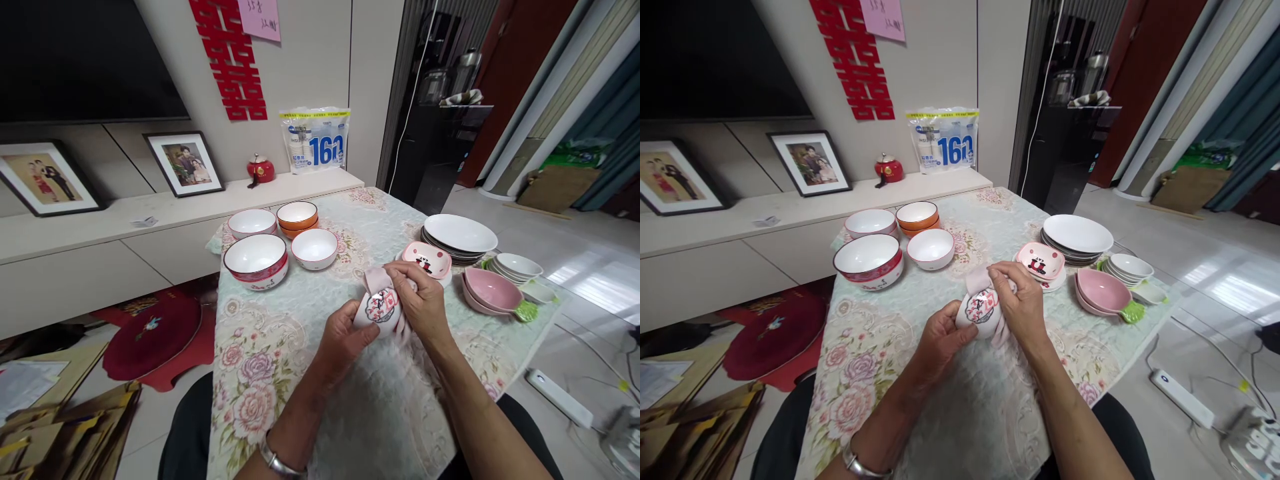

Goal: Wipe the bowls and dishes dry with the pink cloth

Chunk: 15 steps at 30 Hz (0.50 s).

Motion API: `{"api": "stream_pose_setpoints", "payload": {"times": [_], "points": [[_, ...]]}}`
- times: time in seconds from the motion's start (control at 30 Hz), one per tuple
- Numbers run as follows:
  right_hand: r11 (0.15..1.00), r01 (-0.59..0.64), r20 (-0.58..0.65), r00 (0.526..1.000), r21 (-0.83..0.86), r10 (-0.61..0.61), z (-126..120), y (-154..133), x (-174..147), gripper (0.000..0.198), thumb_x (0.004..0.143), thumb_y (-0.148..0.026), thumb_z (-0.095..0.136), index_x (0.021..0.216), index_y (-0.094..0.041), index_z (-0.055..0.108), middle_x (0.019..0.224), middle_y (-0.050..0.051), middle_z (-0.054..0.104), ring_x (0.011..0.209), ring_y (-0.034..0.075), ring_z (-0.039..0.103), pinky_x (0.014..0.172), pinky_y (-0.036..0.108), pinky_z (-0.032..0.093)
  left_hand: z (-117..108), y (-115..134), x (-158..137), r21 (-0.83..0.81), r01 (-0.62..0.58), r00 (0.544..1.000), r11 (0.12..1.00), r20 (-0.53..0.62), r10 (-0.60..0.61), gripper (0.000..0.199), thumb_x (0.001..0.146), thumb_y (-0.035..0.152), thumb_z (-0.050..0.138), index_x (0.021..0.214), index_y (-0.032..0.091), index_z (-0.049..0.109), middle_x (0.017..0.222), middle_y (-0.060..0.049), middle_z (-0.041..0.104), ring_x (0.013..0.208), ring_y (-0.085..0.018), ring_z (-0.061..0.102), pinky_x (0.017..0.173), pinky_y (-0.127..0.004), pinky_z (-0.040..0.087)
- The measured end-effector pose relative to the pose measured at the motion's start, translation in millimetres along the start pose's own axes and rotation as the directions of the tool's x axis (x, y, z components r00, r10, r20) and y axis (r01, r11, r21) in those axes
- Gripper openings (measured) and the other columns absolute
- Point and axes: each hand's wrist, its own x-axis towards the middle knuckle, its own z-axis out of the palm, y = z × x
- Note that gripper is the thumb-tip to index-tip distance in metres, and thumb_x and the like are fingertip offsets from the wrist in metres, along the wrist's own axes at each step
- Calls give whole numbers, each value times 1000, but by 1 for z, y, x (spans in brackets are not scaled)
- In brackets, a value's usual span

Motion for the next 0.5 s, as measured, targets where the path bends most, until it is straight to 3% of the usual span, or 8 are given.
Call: {"api": "stream_pose_setpoints", "payload": {"times": [0.13, 0.27, 0.33, 0.4, 0.5], "points": [[986, -167, -70, 983, 19, 168, -2, 10, -1, 20, 91, -35, 61, 89, -20, 74, 87, 3, 73, 84, 21, 66, 82, 34, 49, -6, -7, 3, 297, -45, 996, 954, 88, 19, 35, 73, 27, 79, 103, 12, 71, 95, -6, 74, 86, -21, 61, 83, -32, 46], [978, -203, -67, 976, 55, 207, -1, 11, -2, 20, 91, -34, 61, 88, -20, 74, 87, 4, 73, 84, 22, 66, 82, 36, 50, -5, -12, 2, 379, -79, 995, 922, 85, 50, 30, 73, 25, 78, 99, 12, 73, 89, -4, 75, 84, -22, 62, 84, -34, 47], [991, -121, -57, 991, 60, 124, 0, 3, -4, 16, 91, -31, 62, 88, -20, 73, 92, 5, 73, 89, 22, 66, 84, 37, 50, -2, -12, 1, 312, -104, 994, 944, 47, 94, 33, 74, 28, 78, 102, 13, 72, 90, -3, 74, 83, -21, 62, 83, -33, 48], [999, 38, -17, 999, 30, -37, 4, -9, -8, 11, 91, -26, 63, 89, -20, 72, 98, 7, 71, 96, 23, 65, 88, 38, 50, -1, -10, 0, 211, -110, 994, 971, 25, 108, 32, 75, 30, 78, 102, 14, 71, 88, -3, 73, 80, -20, 63, 80, -33, 50], [943, 329, 137, 937, -41, -321, 12, -31, -16, 9, 90, -18, 64, 85, -21, 71, 99, 8, 70, 103, 24, 63, 95, 43, 49, -1, -7, 1, 163, -148, 986, 975, -54, 159, 25, 75, 30, 77, 94, 15, 71, 80, -3, 71, 77, -21, 65, 78, -35, 52]]}}
